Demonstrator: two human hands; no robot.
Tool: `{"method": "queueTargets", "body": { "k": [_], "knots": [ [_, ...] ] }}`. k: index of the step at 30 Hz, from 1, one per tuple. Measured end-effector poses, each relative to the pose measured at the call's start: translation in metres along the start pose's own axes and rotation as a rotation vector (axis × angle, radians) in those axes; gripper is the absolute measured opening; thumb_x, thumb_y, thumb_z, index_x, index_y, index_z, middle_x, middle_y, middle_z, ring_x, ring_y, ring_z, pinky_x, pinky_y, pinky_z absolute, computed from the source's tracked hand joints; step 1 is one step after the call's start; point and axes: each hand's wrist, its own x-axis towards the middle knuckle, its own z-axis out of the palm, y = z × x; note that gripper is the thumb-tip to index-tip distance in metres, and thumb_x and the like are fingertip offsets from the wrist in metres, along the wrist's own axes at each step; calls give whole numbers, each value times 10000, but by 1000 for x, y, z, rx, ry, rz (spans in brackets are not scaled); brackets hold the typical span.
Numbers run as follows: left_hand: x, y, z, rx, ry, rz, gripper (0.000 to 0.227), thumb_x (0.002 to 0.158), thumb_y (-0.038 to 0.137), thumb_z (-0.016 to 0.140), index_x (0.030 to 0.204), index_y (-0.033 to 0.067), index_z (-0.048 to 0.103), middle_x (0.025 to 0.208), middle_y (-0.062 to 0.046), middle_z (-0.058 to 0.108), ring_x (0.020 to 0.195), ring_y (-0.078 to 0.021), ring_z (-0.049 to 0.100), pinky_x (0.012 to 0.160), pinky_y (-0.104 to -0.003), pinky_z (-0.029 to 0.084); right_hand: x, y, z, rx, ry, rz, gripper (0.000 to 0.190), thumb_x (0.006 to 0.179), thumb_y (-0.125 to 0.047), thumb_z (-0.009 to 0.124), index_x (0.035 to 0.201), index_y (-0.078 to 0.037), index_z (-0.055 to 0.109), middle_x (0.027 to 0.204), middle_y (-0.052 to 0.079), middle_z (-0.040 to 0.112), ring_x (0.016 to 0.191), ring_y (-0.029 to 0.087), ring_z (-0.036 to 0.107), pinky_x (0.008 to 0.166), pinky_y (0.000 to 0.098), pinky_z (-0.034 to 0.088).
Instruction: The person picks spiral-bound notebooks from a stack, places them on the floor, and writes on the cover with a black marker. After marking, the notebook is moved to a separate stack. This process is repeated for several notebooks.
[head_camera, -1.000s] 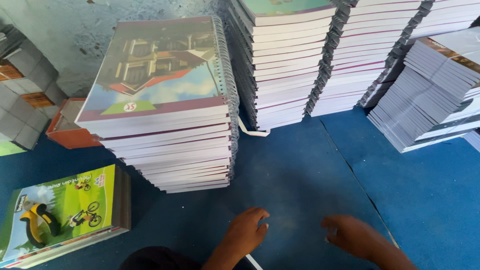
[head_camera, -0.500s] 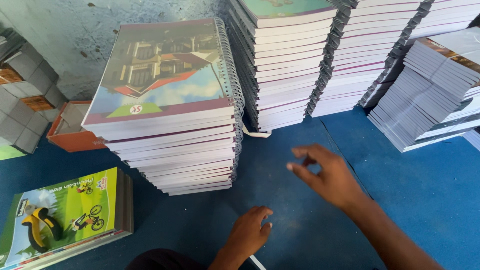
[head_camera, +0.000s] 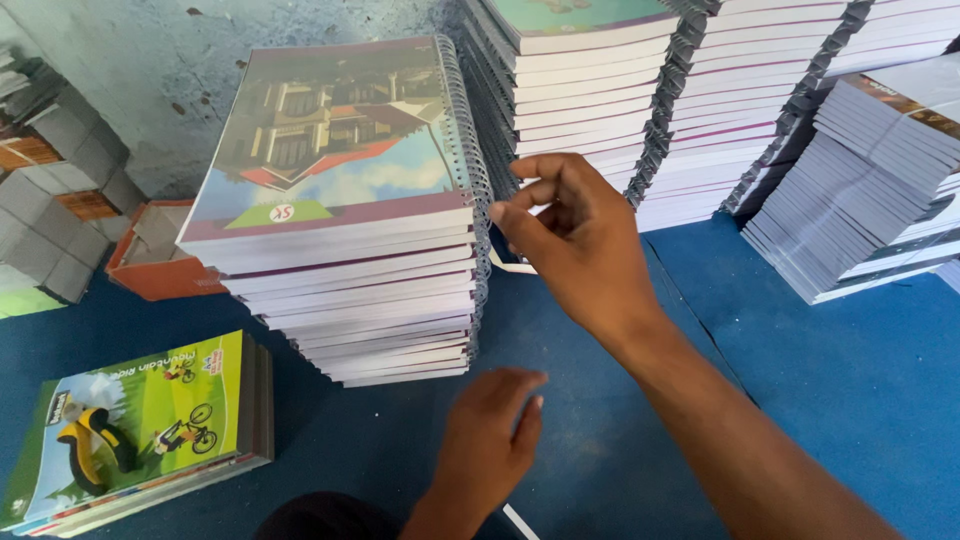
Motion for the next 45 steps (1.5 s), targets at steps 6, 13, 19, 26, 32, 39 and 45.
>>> {"method": "queueTargets", "body": {
  "k": [6, 13, 19, 26, 32, 39, 45],
  "knots": [
    [41, 55, -57, 72, 255, 122, 214, 887, 57, 706, 1101, 62, 697, 1097, -108, 714, 959, -301, 705, 846, -392, 565, 5, -9, 15, -88, 82, 25, 290, 897, -120, 759, 1158, -28, 673, 873, 14, 717, 683, 55, 644, 590, 223, 544],
    [81, 82, -120, 607, 362, 329, 320, 863, 100, 770, 1173, 95, 689, 1224, -82, 631, 1202, -315, 558, 1051, -492, 406, 7, -17, 20, -264, 146, -88, 341, 852, -93, 768, 1168, -26, 657, 830, 34, 735, 636, 74, 690, 557, 242, 560],
    [100, 79, -144, 732, 291, 259, 454, 805, 186, 789, 1232, 66, 692, 1279, -121, 577, 1255, -337, 480, 1055, -547, 313, 8, -23, 22, -187, 156, -11, 383, 808, -59, 755, 1177, -34, 655, 744, 33, 710, 625, 79, 660, 559, 247, 546],
    [105, 71, -149, 746, 255, 275, 306, 841, 146, 760, 1141, 107, 712, 1154, -38, 626, 1205, -266, 524, 1077, -545, 297, -1, -28, 7, -209, 143, -45, 421, 809, -40, 750, 1215, -37, 639, 738, 13, 689, 656, 66, 657, 618, 236, 552],
    [102, 74, -145, 766, 284, 436, 204, 867, 147, 757, 1062, 111, 709, 1070, -8, 656, 1085, -216, 587, 1102, -572, 312, -20, -19, -15, -162, 54, -80, 410, 834, -29, 727, 1237, -56, 654, 837, 19, 682, 782, 87, 672, 679, 244, 565],
    [105, 87, -142, 722, 287, 632, 200, 841, 150, 784, 1019, 105, 706, 1018, -9, 645, 972, -205, 609, 1072, -537, 388, -36, 5, -39, -178, -40, -283, 616, 747, 66, 671, 1336, -90, 584, 1285, 79, 564, 1205, 194, 548, 931, 307, 517],
    [100, 115, -134, 709, 286, 709, 220, 846, 137, 801, 1037, 92, 700, 1000, -17, 624, 954, -195, 623, 1088, -542, 416, -21, 12, -46, -321, 14, -506, 764, 723, -22, 850, 1419, -100, 543, 1363, 102, 545, 1310, 283, 551, 1120, 396, 474]
  ]
}}
